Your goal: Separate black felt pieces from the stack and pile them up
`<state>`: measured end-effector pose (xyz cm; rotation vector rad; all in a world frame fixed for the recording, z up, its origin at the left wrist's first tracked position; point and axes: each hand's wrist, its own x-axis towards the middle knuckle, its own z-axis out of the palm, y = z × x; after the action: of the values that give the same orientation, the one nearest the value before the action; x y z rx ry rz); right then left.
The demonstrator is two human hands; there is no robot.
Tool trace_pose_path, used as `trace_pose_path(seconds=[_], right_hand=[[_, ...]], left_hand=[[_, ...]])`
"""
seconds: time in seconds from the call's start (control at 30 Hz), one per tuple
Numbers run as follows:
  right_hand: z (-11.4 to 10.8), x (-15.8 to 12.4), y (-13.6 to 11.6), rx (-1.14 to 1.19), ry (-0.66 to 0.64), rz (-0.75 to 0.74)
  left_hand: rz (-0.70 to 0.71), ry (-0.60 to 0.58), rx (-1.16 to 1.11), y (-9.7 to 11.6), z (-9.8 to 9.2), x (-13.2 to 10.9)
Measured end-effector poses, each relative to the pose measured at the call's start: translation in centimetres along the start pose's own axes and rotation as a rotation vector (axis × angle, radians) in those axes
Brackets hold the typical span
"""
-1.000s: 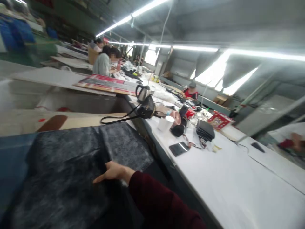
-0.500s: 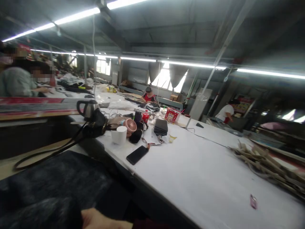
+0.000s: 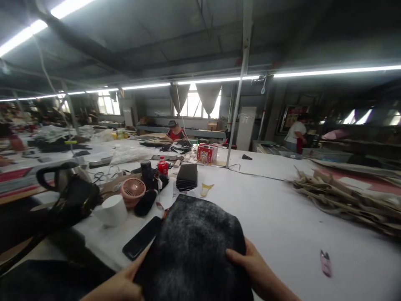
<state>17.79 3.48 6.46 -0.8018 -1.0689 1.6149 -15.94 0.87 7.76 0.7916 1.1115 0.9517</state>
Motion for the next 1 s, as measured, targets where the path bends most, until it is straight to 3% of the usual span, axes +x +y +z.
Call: trace_pose_path(seconds=[0.1, 0.17, 0.3, 0.4, 0.53, 0.73, 0.8, 0.93, 1.0], right_hand=[[-5.9, 4.1, -1.7, -0.049, 0.154, -0.006], [-9.9, 7.9, -1.8, -0.072, 0.233, -0.006], [-16.8, 15.4, 0.6, -0.018, 0.352, 0.09], [-19.9, 19.1, 2.6, 0.023, 0.41, 0.142], [-21.4, 20.8, 3.6, 0.029, 0.424, 0.16], [-21.0, 19.9, 3.8, 0.029, 0.428, 0.171], [-21.0, 19.6, 3.7, 0.044, 0.436, 0.155], [-22.2, 18.4, 2.9, -0.001, 0.542, 0.155], [-22.6, 17.2, 3.0, -0.079, 0.608, 0.14]], left_hand=[[-0.11, -0.345, 0.074, 3.0, 3.7, 9.1], [-0.116, -0.454, 0.093, 3.9, 5.8, 15.7], [-0.137, -0.284, 0.117, 2.0, 7.8, 26.2], [-0.131, -0.201, 0.101, -0.2, 7.7, 30.0], [-0.12, -0.184, 0.082, -1.2, 7.0, 30.8], [-0.1, -0.191, 0.114, -1.6, 7.2, 29.1], [-0.056, -0.194, 0.225, -1.6, 7.5, 28.7], [0.157, -0.008, 0.621, -1.4, 8.0, 27.6], [0.225, 0.092, 0.679, -1.2, 7.9, 26.1]])
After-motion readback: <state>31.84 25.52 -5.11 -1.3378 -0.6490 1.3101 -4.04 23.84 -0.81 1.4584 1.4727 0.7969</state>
